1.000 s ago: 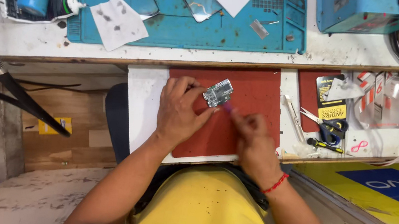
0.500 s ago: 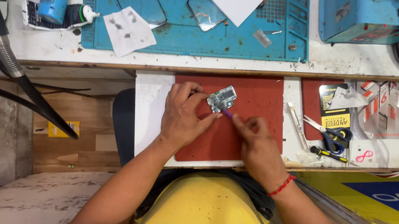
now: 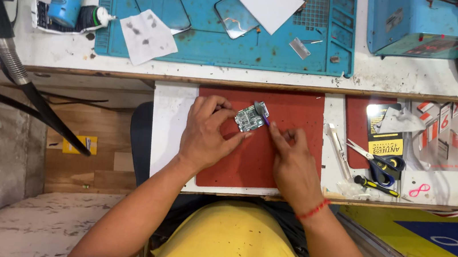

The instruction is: The person uses a hot air rework station to heat a small circuit board placed on a red mat. They then use a purple pen-like tool to scrape or clean the surface of the board. The person works on a single board throughout the clip.

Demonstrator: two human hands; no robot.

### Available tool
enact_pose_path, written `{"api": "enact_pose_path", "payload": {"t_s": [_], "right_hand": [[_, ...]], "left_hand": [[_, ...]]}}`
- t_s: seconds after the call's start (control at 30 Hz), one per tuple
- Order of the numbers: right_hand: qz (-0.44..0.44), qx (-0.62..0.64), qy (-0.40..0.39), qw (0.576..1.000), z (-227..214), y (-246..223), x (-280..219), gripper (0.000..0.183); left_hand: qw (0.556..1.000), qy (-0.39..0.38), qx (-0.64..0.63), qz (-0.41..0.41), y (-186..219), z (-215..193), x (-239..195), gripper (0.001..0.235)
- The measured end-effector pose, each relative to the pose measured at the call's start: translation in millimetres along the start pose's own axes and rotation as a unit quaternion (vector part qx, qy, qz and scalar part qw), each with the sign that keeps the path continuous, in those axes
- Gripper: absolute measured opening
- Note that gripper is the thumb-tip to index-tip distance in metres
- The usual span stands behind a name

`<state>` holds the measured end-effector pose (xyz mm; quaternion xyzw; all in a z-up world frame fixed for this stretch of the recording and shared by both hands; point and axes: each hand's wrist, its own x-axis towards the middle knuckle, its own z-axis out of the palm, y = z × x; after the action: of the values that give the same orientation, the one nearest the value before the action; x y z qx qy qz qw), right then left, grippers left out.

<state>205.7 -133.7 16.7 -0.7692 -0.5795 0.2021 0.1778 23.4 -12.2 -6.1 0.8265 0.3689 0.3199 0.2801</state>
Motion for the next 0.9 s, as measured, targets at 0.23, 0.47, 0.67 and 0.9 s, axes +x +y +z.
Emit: {"api": "enact_pose_path", "payload": {"t_s": [0.23, 0.47, 0.67, 0.9], "right_hand": [[-0.061, 0.027, 0.028, 0.997, 2, -3, 7, 0.058], [-0.041, 0.022, -0.019, 0.999, 8, -6, -12, 0.060], [-0.093, -0.038, -0.067, 0.993, 6, 6, -12, 0.064], [-0.099, -0.070, -0.043, 0.992, -3, 7, 7, 0.059]], "left_hand": [[1.000, 0.013, 0.010, 0.002, 3, -1, -1, 0.040], [1.000, 0.007, 0.010, -0.006, 3, -1, 2, 0.049], [1.000, 0.006, 0.020, -0.009, 3, -1, 3, 0.058], [1.000, 0.003, 0.003, -0.021, 3, -3, 1, 0.058]]}}
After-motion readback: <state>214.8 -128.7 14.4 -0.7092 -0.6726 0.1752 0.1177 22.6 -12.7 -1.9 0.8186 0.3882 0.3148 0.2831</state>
